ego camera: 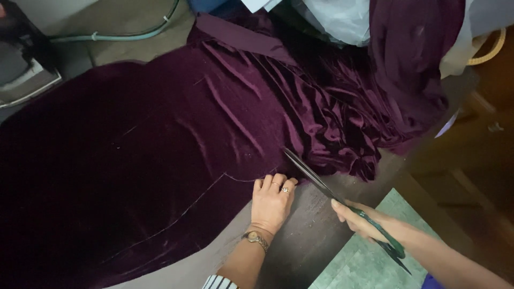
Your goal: The person cuts a piece of purple velvet fabric using shears, following a marked outline. They then use a yellow ruler and a white marking tool to measure and mark the fabric. Finally, the person folds the fabric and picks it up.
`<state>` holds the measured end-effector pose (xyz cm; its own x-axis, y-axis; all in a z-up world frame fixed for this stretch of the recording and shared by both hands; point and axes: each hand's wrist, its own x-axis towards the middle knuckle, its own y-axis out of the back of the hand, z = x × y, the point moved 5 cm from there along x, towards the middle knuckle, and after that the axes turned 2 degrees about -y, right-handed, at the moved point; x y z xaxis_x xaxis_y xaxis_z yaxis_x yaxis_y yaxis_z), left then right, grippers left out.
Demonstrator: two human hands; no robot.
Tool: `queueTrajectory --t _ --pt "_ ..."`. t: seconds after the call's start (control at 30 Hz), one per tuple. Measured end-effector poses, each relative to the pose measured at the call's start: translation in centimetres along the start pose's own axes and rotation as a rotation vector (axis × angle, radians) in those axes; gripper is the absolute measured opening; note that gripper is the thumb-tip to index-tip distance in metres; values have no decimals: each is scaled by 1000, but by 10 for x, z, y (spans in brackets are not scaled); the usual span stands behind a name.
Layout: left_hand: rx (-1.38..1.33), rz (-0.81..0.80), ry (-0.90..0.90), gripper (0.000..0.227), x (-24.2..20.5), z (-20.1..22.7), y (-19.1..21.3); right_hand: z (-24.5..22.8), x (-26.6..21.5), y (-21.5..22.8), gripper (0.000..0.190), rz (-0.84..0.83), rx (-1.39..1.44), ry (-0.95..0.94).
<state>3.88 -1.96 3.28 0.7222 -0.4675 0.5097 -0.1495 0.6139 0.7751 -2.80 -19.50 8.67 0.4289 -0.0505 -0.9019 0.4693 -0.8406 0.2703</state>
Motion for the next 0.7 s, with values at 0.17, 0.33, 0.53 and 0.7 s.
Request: queueTrajectory --t 0.17,0.33,0.53,0.7 --pt "0 29 -14 8 2 1 7 -65 -23 -4 58 52 -125 -172" --pt "-19 58 -18 6 3 0 7 -67 9 -7 59 81 -149 -111" --pt "-46 40 -19 8 2 0 4 -57 20 -5 50 148 -117 52" --pt "-51 26 -27 9 -1 -1 -1 -49 17 4 52 124 -69 39"
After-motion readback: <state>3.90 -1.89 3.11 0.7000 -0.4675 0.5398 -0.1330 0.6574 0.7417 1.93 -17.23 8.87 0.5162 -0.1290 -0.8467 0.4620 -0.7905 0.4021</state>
